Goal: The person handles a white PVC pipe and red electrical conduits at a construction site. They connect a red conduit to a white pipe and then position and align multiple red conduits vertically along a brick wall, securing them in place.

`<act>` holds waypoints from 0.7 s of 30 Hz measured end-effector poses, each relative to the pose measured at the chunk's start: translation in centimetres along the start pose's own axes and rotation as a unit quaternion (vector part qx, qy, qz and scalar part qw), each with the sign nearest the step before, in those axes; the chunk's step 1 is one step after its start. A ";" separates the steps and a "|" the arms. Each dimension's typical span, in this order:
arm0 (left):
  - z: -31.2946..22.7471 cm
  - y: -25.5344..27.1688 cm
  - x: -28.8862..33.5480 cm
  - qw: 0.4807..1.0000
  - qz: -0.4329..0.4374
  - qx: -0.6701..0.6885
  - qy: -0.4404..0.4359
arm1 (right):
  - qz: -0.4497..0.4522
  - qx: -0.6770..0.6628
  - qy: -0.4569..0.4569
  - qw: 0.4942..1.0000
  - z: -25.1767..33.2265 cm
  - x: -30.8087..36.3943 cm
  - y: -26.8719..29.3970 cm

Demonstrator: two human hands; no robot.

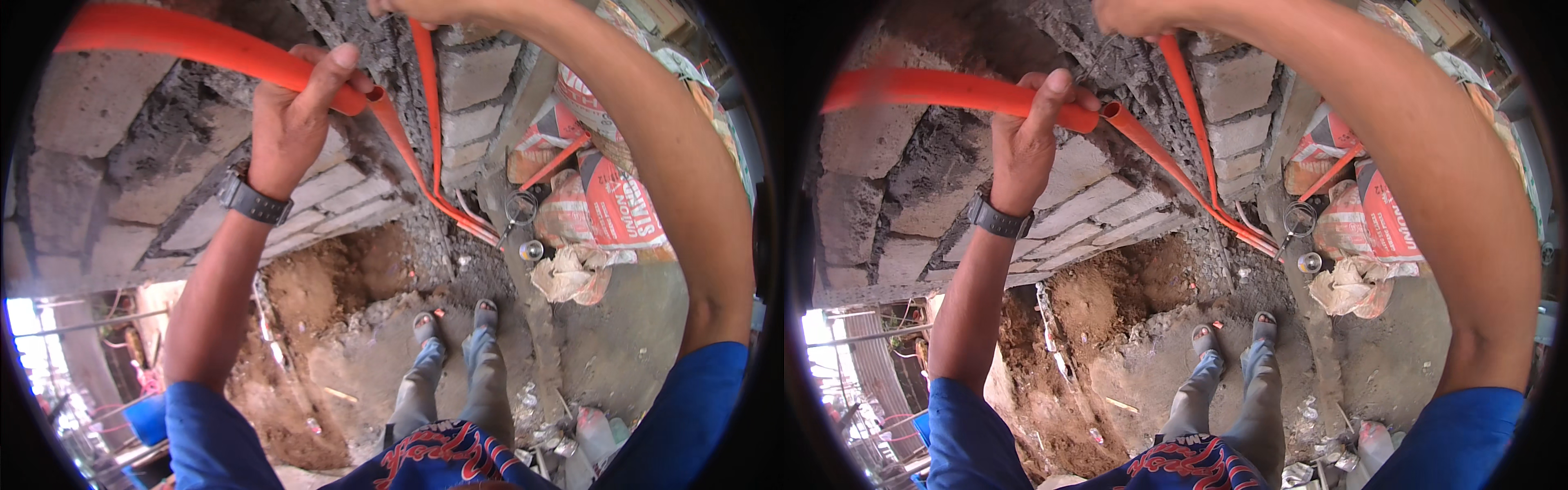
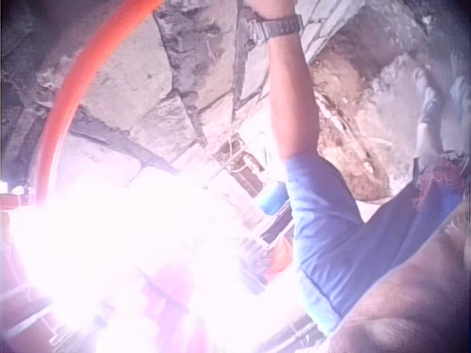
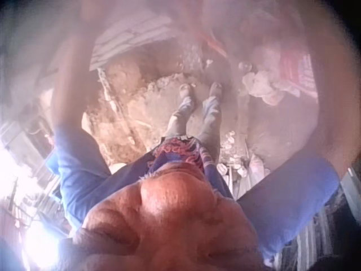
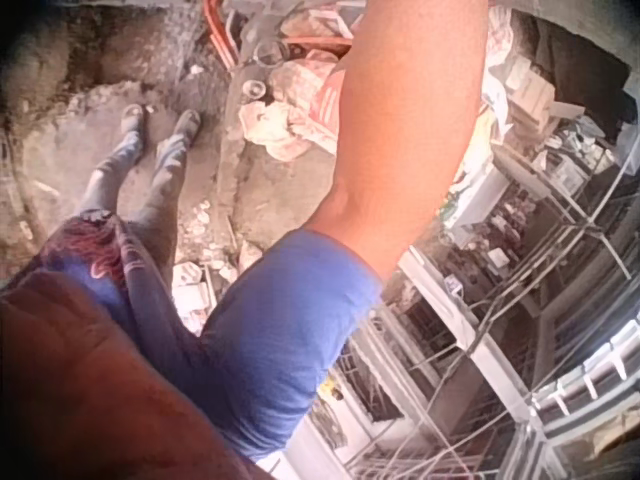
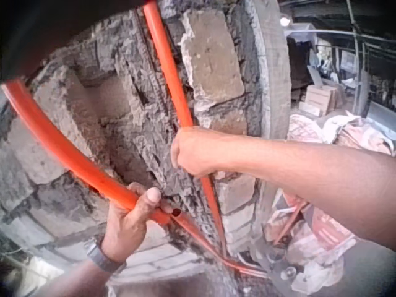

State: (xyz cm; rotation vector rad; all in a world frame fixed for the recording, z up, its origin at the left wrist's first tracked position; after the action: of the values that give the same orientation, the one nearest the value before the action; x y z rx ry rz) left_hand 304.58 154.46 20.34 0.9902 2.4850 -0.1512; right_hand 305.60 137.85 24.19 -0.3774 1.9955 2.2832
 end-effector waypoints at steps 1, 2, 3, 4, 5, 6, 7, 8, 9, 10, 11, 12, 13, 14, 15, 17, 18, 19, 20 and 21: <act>0.1 0.0 0.1 1.000 -0.005 0.007 0.007 | 0.042 0.125 0.101 0.986 2.1 -1.4 -1.0; 0.1 0.1 0.2 1.000 -0.009 0.011 0.012 | 0.084 0.247 0.201 0.944 4.0 -2.1 -2.4; 0.2 0.2 0.4 0.999 -0.019 0.013 0.024 | 0.129 0.297 0.222 0.920 4.3 -2.8 -3.5; 0.2 0.2 0.7 0.999 -0.015 0.007 0.030 | 0.159 0.304 0.224 0.912 4.3 -3.3 -4.1; 0.2 0.2 0.8 0.999 -0.014 -0.003 0.039 | 0.185 0.287 0.213 0.916 4.3 -3.6 -4.4; 0.1 0.1 1.0 0.999 -0.008 -0.012 0.042 | 0.210 0.270 0.199 0.918 4.1 -3.8 -4.6; 0.2 0.4 1.2 0.998 -0.017 -0.015 0.052 | 0.222 0.253 0.193 0.922 4.2 -3.9 -4.4; 0.2 0.5 1.3 0.998 -0.020 -0.018 0.055 | 0.234 0.235 0.186 0.925 4.2 -3.9 -4.3; 0.1 0.5 1.2 0.999 -0.014 -0.017 0.047 | 0.244 0.218 0.176 0.928 4.2 -3.9 -4.2; 0.2 0.7 1.3 0.998 -0.023 -0.018 0.056 | 0.253 0.199 0.166 0.932 4.2 -3.9 -4.0; 0.2 0.7 1.4 0.998 -0.025 -0.018 0.054 | 0.256 0.177 0.154 0.938 4.1 -4.1 -3.9; 0.2 0.8 1.5 0.998 -0.026 -0.020 0.054 | 0.260 0.160 0.151 0.940 4.2 -4.3 -3.9; 0.1 0.9 1.5 0.998 -0.025 -0.023 0.051 | 0.261 0.146 0.141 0.944 4.1 -4.5 -3.9; 0.0 1.0 1.6 0.998 -0.023 -0.028 0.047 | 0.265 0.135 0.136 0.945 3.9 -4.6 -4.0; 0.1 1.1 1.7 0.998 -0.027 -0.037 0.049 | 0.271 0.125 0.134 0.945 3.8 -4.7 -4.1; 0.1 1.0 1.8 0.998 -0.020 -0.029 0.048 | 0.275 0.110 0.130 0.946 3.8 -4.7 -4.3; 0.1 1.0 1.8 0.998 -0.019 -0.028 0.051 | 0.278 0.105 0.134 0.945 3.8 -4.5 -4.3; 0.1 1.0 1.8 0.998 -0.017 -0.027 0.051 | 0.271 0.112 0.154 0.944 4.2 -4.4 -4.2; 0.1 0.9 1.8 0.998 -0.013 -0.027 0.050 | 0.268 0.150 0.161 0.938 4.5 -4.2 -4.2; 0.0 0.7 1.8 0.999 -0.005 -0.026 0.047 | 0.266 0.187 0.168 0.931 4.9 -4.1 -4.1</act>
State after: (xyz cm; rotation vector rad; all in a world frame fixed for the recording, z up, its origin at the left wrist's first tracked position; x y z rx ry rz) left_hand 303.94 156.08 19.59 0.9840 2.5659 -0.0431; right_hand 309.87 143.71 21.77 -0.2182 2.9506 2.1150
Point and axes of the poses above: each hand's wrist, its own x-axis away from the middle knuckle, its own y-axis out of the back of the hand, z = x × y, the point moved 8 cm from there along -x, towards the middle knuckle, and after that the axes turned 15 degrees about x, right-handed, at the moved point
